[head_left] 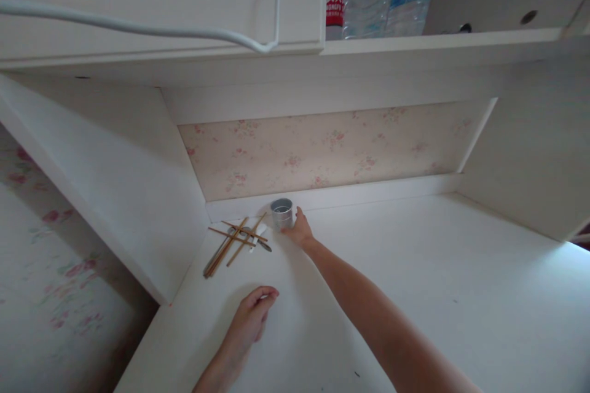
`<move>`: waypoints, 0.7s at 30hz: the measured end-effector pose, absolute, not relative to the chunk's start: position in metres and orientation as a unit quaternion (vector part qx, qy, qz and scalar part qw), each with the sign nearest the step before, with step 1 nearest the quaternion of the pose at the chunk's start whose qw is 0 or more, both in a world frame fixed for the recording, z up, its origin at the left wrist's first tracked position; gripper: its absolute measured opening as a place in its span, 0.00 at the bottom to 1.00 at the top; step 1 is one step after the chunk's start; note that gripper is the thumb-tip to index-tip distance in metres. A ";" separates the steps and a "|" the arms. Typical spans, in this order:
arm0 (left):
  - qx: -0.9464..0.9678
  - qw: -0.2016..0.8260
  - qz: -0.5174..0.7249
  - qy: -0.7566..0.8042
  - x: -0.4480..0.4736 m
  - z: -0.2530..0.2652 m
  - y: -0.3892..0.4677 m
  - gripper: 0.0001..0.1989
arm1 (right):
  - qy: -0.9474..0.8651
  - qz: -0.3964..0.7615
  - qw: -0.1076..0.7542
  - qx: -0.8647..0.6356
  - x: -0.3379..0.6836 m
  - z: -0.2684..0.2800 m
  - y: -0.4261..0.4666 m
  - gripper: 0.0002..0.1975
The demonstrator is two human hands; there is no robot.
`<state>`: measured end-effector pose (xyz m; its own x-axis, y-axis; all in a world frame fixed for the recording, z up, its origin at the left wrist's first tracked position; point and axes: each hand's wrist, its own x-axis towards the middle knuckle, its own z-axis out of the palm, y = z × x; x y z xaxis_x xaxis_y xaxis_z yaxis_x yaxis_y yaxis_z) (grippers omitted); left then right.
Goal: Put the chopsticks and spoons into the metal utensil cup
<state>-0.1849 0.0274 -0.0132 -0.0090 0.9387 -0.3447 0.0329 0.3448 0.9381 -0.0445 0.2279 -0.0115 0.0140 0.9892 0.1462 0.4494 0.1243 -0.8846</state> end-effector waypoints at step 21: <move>0.607 0.460 0.389 0.519 -0.110 -0.003 -0.002 0.15 | -0.578 0.504 0.434 -0.473 0.042 -0.030 -0.016 0.13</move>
